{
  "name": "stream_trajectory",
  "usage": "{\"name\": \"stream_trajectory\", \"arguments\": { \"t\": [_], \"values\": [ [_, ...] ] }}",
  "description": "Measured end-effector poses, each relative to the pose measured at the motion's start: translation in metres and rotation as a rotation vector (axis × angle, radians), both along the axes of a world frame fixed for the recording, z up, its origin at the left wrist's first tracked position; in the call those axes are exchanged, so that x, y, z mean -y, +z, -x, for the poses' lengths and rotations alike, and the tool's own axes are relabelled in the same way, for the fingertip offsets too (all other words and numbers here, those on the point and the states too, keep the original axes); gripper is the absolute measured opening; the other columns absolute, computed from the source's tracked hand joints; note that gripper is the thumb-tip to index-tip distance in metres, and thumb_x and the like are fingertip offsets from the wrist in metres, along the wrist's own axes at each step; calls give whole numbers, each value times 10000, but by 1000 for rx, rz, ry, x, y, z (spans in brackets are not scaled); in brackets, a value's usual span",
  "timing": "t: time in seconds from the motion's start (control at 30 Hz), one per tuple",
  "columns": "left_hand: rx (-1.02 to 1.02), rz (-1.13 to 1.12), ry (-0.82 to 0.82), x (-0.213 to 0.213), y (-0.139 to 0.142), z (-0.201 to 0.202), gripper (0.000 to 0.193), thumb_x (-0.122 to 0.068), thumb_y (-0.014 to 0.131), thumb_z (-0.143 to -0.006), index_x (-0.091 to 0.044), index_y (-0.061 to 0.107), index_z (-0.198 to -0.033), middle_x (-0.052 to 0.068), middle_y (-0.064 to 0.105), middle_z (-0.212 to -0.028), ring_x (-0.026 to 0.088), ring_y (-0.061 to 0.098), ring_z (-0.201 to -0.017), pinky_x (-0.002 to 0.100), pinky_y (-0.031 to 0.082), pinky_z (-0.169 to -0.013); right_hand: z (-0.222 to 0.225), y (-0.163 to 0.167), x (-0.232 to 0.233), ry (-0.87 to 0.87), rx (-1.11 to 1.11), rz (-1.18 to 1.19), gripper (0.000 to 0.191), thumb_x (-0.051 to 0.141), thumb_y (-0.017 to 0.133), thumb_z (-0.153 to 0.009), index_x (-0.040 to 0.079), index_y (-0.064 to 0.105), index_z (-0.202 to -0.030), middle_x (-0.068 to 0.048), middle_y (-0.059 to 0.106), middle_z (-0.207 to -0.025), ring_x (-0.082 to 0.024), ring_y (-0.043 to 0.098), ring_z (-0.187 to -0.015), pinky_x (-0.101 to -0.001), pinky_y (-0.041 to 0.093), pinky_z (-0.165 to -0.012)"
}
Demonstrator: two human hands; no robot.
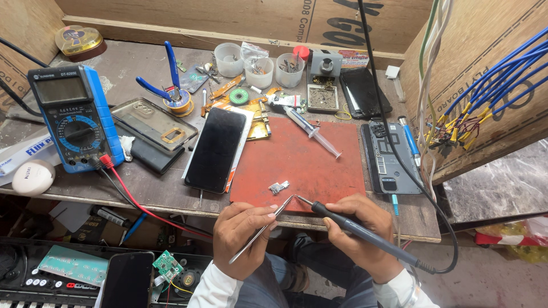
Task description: The person solders a small component onto a circuit board at a workbench. They hold the board with tweezers in one hand while applying a soldering iron to the board, then set the iron down and continue manipulating the board and component with tweezers, repositioning the part on the mat.
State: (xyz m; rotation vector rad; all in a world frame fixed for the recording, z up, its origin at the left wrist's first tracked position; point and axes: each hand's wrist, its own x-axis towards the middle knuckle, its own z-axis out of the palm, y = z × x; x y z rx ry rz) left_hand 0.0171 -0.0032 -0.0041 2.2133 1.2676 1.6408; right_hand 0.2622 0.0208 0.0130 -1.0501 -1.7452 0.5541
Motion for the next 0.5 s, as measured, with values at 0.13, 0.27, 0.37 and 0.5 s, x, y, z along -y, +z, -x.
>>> {"name": "stream_trajectory", "arguments": {
  "t": [0.13,0.27,0.37,0.5],
  "values": [
    [1,0,2,0,0,1,88,-83,773,-852,-89,725,-926,68,798,-995,230,731,-864,347,537,-800,1,0,0,7,13,-23,222,38,810,-725,28,749,-938,-66,740,-850,-119,714,-715,-238,540,-599],
    [-2,1,6,1,0,1,89,-83,771,-853,-88,725,-929,70,798,-1000,231,731,-868,346,540,-804,1,0,-1,17,21,-41,229,39,812,-721,25,748,-941,-69,738,-853,-126,716,-722,-241,543,-604],
    [-2,6,12,1,-1,1,88,-90,773,-854,-94,727,-929,65,799,-1001,229,732,-870,346,539,-804,1,0,-1,21,12,-33,229,40,812,-723,23,751,-943,-73,741,-852,-133,719,-719,-243,548,-602],
    [-5,8,26,2,-2,0,87,-99,775,-856,-103,730,-931,58,800,-1000,225,735,-874,348,535,-808,1,0,-2,23,12,-41,227,41,806,-724,21,753,-944,-77,745,-850,-138,723,-720,-245,554,-605]
  ]
}}
